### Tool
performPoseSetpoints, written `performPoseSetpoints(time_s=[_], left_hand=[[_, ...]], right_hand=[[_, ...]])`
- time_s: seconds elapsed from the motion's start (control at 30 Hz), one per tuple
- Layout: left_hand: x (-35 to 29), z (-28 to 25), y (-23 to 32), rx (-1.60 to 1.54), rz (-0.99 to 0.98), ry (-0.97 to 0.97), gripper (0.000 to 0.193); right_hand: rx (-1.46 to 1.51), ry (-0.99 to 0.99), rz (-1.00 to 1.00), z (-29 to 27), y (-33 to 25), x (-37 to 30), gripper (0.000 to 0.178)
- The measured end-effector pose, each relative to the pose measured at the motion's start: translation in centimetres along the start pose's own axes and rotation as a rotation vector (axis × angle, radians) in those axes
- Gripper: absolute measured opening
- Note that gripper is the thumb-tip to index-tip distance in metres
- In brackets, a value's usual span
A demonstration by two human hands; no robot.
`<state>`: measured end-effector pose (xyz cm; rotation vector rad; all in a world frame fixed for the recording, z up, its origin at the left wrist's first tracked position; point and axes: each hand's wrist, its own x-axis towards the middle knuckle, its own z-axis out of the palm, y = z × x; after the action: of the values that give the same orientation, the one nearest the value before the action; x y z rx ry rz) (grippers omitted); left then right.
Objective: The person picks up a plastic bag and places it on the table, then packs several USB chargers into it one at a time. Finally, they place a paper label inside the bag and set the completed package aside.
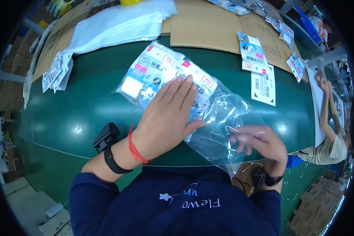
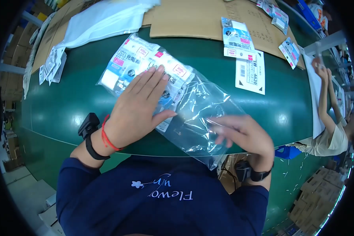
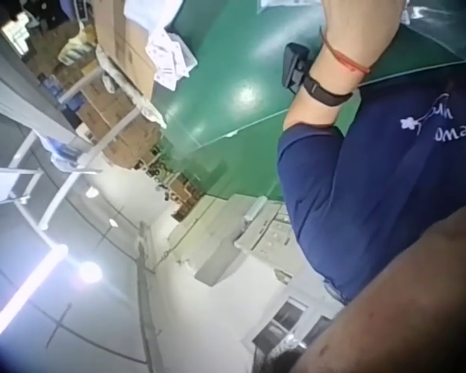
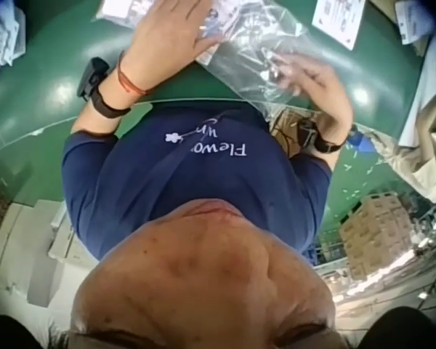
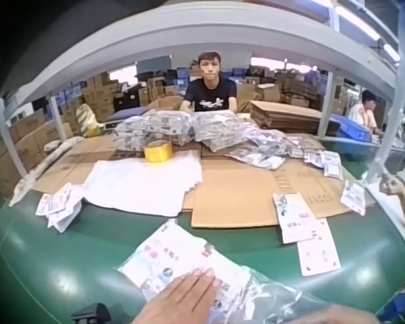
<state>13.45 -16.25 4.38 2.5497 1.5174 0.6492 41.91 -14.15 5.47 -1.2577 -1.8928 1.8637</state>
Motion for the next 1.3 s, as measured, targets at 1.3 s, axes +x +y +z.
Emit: performPoseSetpoints(time_s=[1.3], left_hand=[[2.9,0.9,-1.3,0.092,0.166,-0.059,0.060]], right_hand=[[-1.032,0.885,-0.294,-7.7,7.0,3.9,0.029]])
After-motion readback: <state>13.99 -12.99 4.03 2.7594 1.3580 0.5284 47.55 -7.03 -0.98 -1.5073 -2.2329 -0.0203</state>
